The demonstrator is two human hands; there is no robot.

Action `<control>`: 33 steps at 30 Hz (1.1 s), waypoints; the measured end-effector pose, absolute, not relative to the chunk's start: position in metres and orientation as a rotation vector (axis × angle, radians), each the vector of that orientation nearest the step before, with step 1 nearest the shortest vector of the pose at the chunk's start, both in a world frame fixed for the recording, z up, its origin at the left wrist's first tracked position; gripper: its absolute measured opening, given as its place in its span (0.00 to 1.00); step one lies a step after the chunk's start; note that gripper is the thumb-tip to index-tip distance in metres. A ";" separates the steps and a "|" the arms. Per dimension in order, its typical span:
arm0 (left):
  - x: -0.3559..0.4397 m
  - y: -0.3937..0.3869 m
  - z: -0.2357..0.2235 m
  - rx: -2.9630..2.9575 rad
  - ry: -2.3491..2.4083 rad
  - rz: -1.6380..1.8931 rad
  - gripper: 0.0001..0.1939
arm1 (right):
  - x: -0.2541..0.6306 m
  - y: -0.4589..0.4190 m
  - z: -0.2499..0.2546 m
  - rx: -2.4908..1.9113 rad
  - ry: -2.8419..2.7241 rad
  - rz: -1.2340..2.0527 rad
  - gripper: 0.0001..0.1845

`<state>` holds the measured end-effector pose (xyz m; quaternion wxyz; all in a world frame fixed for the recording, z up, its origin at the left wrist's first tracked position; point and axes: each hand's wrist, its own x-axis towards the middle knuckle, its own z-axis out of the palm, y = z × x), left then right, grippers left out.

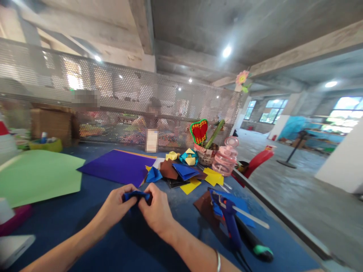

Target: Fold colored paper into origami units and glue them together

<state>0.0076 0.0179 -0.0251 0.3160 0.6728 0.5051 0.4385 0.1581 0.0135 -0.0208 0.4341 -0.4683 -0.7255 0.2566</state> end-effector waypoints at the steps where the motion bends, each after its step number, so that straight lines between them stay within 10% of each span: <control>1: 0.008 0.019 -0.026 1.760 1.330 1.135 0.08 | 0.158 0.015 -0.022 -1.175 -1.799 0.659 0.05; 33: 0.008 0.025 -0.027 1.424 1.241 1.099 0.08 | 0.160 0.018 -0.021 -1.180 -1.839 0.663 0.03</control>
